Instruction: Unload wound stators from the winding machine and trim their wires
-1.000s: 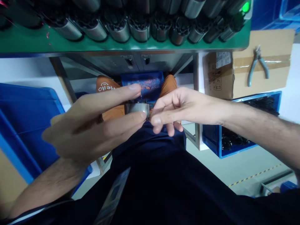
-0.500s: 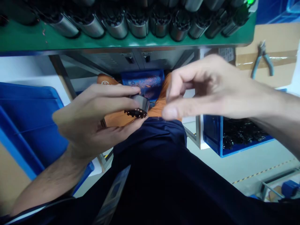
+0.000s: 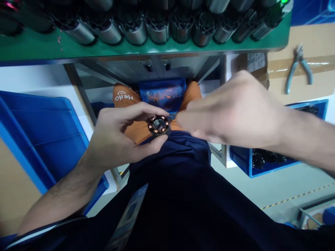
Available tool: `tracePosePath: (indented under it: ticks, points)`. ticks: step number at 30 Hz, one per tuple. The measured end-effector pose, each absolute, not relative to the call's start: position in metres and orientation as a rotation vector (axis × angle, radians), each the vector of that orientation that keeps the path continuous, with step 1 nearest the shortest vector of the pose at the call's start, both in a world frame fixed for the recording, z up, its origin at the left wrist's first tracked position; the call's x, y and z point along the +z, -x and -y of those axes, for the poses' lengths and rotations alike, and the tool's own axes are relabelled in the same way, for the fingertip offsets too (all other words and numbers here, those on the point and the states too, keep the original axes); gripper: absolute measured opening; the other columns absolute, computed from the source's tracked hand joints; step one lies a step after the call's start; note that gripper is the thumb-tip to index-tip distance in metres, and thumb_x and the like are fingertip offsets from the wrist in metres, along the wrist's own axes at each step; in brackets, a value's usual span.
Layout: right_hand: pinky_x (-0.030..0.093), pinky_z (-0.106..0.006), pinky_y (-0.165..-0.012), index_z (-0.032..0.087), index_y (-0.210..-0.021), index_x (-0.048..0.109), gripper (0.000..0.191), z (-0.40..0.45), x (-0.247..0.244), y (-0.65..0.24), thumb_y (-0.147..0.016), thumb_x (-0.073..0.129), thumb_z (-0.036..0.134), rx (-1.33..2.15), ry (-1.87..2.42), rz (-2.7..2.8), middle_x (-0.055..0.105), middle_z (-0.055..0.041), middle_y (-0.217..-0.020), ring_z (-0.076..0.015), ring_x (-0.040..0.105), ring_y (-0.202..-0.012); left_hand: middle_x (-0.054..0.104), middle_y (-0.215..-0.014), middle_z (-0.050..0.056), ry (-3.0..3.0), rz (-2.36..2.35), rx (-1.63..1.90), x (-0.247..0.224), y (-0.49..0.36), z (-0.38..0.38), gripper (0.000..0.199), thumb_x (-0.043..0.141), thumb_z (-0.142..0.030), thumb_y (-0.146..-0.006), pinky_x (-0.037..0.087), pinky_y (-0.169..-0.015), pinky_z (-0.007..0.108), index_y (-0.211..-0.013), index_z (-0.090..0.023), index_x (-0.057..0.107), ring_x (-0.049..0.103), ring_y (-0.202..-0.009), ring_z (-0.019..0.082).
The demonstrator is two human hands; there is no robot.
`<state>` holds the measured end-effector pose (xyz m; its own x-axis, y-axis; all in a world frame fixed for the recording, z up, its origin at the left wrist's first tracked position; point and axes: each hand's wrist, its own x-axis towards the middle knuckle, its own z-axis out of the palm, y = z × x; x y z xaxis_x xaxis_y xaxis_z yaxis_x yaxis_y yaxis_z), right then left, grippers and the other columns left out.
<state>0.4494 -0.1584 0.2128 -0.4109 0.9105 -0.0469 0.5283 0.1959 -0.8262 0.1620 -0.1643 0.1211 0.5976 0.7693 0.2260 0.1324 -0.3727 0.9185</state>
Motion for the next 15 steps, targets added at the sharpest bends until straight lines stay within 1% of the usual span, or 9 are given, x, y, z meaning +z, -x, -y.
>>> tracePosePath:
  ticks: [1,2,4,6,7,9,11,13,15]
  points:
    - [0.044,-0.018,-0.041,0.030,-0.071,0.082,0.036,0.156,0.215,-0.454,-0.090,0.104,0.050,1.268,1.289,2.092,0.067,0.0070,-0.062,-0.0072,0.054,-0.050,0.090,-0.110,-0.003,-1.868,-0.719,0.894,0.120,-0.161,0.165,0.028,0.091,-0.025,-0.097,0.077,-0.084,0.039,-0.123,-0.032,0.082,0.089,-0.096,0.023]
    - [0.050,-0.019,-0.045,0.029,-0.079,0.085,0.033,0.153,0.215,-0.459,-0.092,0.104,0.053,1.477,1.267,2.087,0.074,0.0044,-0.070,-0.0091,0.063,-0.054,0.091,-0.117,-0.001,-1.915,-0.719,0.981,0.118,-0.161,0.165,0.026,0.090,-0.024,-0.100,0.078,-0.094,0.042,-0.124,-0.031,0.082,0.089,-0.107,0.024]
    - [0.063,-0.023,-0.055,0.025,-0.092,0.090,0.037,0.151,0.209,-0.463,-0.093,0.104,0.060,1.890,1.323,1.817,0.084,-0.0029,-0.087,-0.0169,0.079,-0.069,0.091,-0.127,0.001,-2.053,-0.700,1.159,0.117,-0.161,0.167,0.021,0.088,-0.023,-0.105,0.075,-0.114,0.046,-0.123,-0.031,0.081,0.088,-0.118,0.023]
    - [0.066,-0.027,-0.059,0.022,-0.096,0.091,0.045,0.154,0.196,-0.460,-0.096,0.099,0.066,2.171,1.371,1.504,0.087,-0.0078,-0.092,-0.0204,0.082,-0.073,0.090,-0.132,-0.001,-2.190,-0.696,1.256,0.117,-0.162,0.169,0.018,0.085,-0.019,-0.108,0.069,-0.128,0.047,-0.121,-0.031,0.080,0.088,-0.118,0.019]
    - [0.064,-0.027,-0.058,0.021,-0.095,0.091,0.049,0.156,0.189,-0.456,-0.095,0.099,0.069,2.249,1.372,1.428,0.087,-0.0084,-0.091,-0.0195,0.081,-0.071,0.090,-0.134,-0.003,-2.245,-0.693,1.295,0.118,-0.162,0.171,0.018,0.084,-0.016,-0.108,0.068,-0.131,0.047,-0.118,-0.031,0.080,0.089,-0.117,0.018]
    - [0.059,-0.024,-0.054,0.020,-0.094,0.091,0.053,0.162,0.177,-0.448,-0.088,0.104,0.072,2.299,1.380,1.371,0.084,-0.0056,-0.085,-0.0149,0.075,-0.064,0.090,-0.133,-0.009,-2.322,-0.657,1.366,0.120,-0.163,0.173,0.022,0.082,-0.010,-0.105,0.069,-0.131,0.047,-0.108,-0.032,0.081,0.091,-0.118,0.018]
    - [0.053,-0.021,-0.049,0.021,-0.087,0.087,0.054,0.167,0.172,-0.441,-0.083,0.108,0.071,2.273,1.372,1.373,0.078,-0.0007,-0.075,-0.0107,0.067,-0.055,0.090,-0.129,-0.013,-2.407,-0.599,1.364,0.124,-0.162,0.175,0.025,0.081,-0.011,-0.103,0.074,-0.124,0.047,-0.106,-0.036,0.083,0.092,-0.118,0.021]
    - [0.051,-0.021,-0.048,0.021,-0.080,0.083,0.051,0.172,0.174,-0.438,-0.085,0.108,0.065,2.167,1.359,1.449,0.073,0.0020,-0.069,-0.0086,0.062,-0.051,0.091,-0.123,-0.010,-2.470,-0.573,1.275,0.127,-0.162,0.174,0.023,0.083,-0.019,-0.102,0.078,-0.117,0.050,-0.114,-0.038,0.086,0.093,-0.113,0.024]
    - [0.056,-0.024,-0.054,0.023,-0.073,0.079,0.045,0.176,0.182,-0.439,-0.087,0.109,0.053,1.906,1.413,1.539,0.068,0.0032,-0.066,-0.0094,0.063,-0.055,0.092,-0.116,-0.004,-2.347,-0.685,1.095,0.129,-0.163,0.173,0.023,0.086,-0.027,-0.099,0.081,-0.105,0.050,-0.121,-0.035,0.086,0.092,-0.102,0.026]
